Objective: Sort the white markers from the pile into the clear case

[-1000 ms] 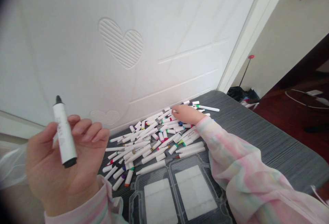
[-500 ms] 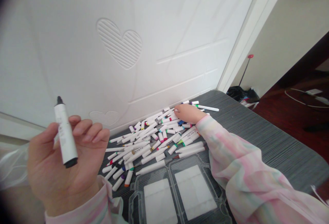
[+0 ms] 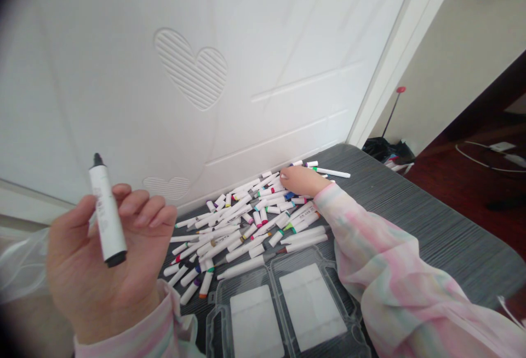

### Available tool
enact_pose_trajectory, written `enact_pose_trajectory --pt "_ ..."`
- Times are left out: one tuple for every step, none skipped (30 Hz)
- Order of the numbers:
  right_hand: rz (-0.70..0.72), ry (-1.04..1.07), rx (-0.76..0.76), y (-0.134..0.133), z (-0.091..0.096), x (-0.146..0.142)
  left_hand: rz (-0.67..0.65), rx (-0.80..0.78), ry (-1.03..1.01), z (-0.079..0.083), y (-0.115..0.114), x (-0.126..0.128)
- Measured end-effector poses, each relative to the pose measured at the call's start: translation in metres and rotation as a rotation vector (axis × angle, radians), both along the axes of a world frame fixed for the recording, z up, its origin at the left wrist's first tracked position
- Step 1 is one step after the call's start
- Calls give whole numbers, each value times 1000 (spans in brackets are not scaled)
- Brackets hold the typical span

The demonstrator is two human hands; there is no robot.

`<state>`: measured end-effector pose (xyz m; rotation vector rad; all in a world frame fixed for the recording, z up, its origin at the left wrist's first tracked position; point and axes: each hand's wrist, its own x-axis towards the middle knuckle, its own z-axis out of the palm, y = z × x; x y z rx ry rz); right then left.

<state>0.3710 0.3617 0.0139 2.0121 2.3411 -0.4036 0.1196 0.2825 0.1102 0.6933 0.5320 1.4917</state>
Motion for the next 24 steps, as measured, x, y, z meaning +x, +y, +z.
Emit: enact_pose_trajectory --pt "-1 1 -1 0 0 -1 -1 -2 0 0 0 0" --pt "-2 1 0 0 0 -1 -3 -2 0 0 0 0" --pt "-3 1 1 -1 0 -2 -4 -2 1 0 0 1" --pt "-3 2 3 -1 0 -3 -4 -2 2 0 -1 1" --pt "-3 2 5 -1 0 -3 -4 -3 4 0 -1 1" --pt "-3 1 7 -2 0 -3 -4 -3 7 0 -1 1" --pt "-2 1 8 -2 -1 -4 -1 -5 9 0 -1 2" --pt "-1 2 9 -2 -1 -4 2 -7 11 0 -1 2" --pt "1 2 10 -2 -1 -4 3 -8 13 0 0 2" --pt "3 2 11 -1 -1 -4 5 -8 14 1 0 2" --pt "5 3 12 -1 -2 -3 7 -6 15 1 0 2" --pt "6 4 12 -1 -2 -3 7 -4 15 1 0 2" --pt "7 5 13 -1 -2 -3 6 -3 14 1 0 1" --pt "8 6 13 -1 -2 -3 4 -1 12 0 0 1" --pt "8 6 15 -1 -3 -3 2 -1 11 0 0 1" --pt "7 6 16 -1 -3 -3 -1 -1 9 0 0 1" --pt "7 7 17 -1 -3 -3 -3 -3 9 0 0 1" --pt "8 7 18 -2 -2 -3 -4 -3 10 0 0 1" --pt "8 7 18 -2 -2 -4 -4 -3 12 0 0 1" --pt "8 7 18 -2 -2 -4 -4 -3 14 0 0 1" --pt "8 7 18 -2 -2 -3 -3 -2 15 0 0 1" --pt "7 6 18 -2 -2 -3 -4 -1 15 0 0 1" --pt "6 4 18 -1 -2 -2 -6 -2 14 0 0 1" --pt "3 2 18 -1 -2 -2 -8 -1 11 0 0 1"
